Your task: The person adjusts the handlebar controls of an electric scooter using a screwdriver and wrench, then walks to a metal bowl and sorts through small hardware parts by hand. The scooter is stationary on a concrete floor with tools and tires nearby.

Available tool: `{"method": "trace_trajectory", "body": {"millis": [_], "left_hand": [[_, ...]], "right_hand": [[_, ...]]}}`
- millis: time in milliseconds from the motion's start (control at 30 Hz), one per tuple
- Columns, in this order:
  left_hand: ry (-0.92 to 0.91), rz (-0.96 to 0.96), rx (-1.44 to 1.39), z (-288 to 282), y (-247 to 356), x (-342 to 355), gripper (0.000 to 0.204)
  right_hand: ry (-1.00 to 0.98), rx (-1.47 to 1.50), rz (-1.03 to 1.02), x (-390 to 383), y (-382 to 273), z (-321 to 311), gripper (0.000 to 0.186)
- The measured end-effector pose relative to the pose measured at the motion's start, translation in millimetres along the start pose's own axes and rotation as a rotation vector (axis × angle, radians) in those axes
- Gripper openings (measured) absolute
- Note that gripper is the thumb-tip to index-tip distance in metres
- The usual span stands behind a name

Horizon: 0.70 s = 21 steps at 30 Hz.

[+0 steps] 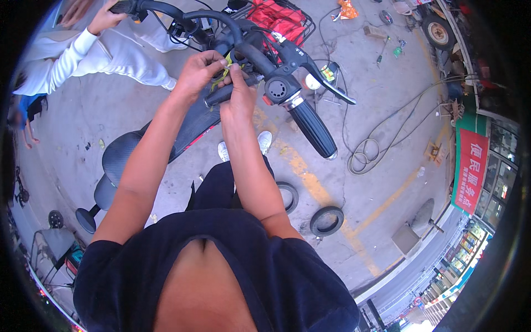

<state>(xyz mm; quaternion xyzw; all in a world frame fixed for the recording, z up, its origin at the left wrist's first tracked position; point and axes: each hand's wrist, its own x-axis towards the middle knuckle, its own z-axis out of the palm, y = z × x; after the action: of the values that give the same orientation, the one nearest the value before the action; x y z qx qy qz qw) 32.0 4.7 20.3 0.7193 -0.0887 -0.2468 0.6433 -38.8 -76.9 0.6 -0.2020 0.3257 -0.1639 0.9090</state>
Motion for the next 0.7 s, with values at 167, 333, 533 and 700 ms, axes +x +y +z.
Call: {"method": "trace_trajectory", "body": {"millis": [167, 333, 533, 700], "left_hand": [[-0.104, -0.217, -0.472, -6, -18, 4, 0.012], [-0.138, -0.409, -0.844, -6, -32, 15, 0.016], [0.038, -0.38, -0.947, -4, -28, 20, 0.019], [-0.192, -0.149, -0.468, -29, 3, 30, 0.012]], "right_hand": [[-0.052, 0.139, 0.105, 3, 1, -6, 0.011], [-0.074, 0.198, 0.179, 6, 3, -9, 0.013], [-0.149, 0.304, 0.152, 2, -6, -13, 0.015], [-0.256, 0.412, 0.424, 9, -16, -42, 0.013]]}}
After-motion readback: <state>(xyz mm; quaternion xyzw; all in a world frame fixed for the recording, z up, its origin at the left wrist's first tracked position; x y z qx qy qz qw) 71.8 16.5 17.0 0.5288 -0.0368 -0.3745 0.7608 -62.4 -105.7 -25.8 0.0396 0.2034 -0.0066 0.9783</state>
